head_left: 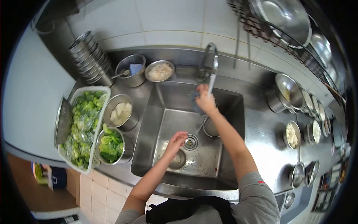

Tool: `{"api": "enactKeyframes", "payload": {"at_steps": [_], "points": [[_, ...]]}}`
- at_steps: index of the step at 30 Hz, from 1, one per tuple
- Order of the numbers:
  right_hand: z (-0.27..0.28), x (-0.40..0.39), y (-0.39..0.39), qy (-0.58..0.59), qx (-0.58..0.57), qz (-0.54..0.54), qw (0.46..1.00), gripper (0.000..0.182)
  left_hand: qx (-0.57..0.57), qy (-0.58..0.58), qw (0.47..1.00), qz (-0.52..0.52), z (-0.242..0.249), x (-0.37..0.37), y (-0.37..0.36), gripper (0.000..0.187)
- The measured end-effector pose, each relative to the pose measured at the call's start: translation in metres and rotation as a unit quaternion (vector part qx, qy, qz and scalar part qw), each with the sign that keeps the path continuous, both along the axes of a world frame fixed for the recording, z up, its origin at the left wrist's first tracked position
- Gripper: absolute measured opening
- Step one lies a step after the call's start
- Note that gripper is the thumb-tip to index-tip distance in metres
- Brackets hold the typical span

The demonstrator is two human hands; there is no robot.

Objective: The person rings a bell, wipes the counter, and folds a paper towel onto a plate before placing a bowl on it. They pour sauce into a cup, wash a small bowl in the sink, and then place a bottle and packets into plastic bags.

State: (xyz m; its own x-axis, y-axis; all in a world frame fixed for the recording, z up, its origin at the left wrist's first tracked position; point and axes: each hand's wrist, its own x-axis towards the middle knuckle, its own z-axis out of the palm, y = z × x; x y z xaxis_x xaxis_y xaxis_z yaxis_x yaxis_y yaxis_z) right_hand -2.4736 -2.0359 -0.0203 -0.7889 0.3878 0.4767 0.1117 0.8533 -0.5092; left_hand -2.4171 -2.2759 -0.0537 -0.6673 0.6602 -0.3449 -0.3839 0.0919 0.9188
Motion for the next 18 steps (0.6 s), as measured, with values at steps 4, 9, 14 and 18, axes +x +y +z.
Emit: {"api": "enactKeyframes", "payload": {"at_steps": [4,9,14,18], "points": [[-0.017,0.012,0.018,-0.028,-0.444,-0.067,0.893,0.025,-0.019,-0.04,0.998,0.036,-0.01,-0.039,0.064,0.036],[0.008,0.065,0.023,0.076,-0.773,0.012,0.629,0.016,0.031,-0.281,0.957,0.059,-0.004,-0.07,0.153,0.036],[-0.012,0.086,0.046,0.05,-0.516,-0.127,0.846,0.028,0.061,-0.091,0.994,0.009,0.013,-0.077,0.202,0.024],[-0.005,0.098,0.054,0.063,-0.514,-0.04,0.854,0.049,-0.143,0.449,0.857,-0.21,0.0,-0.123,0.228,0.032]]}}
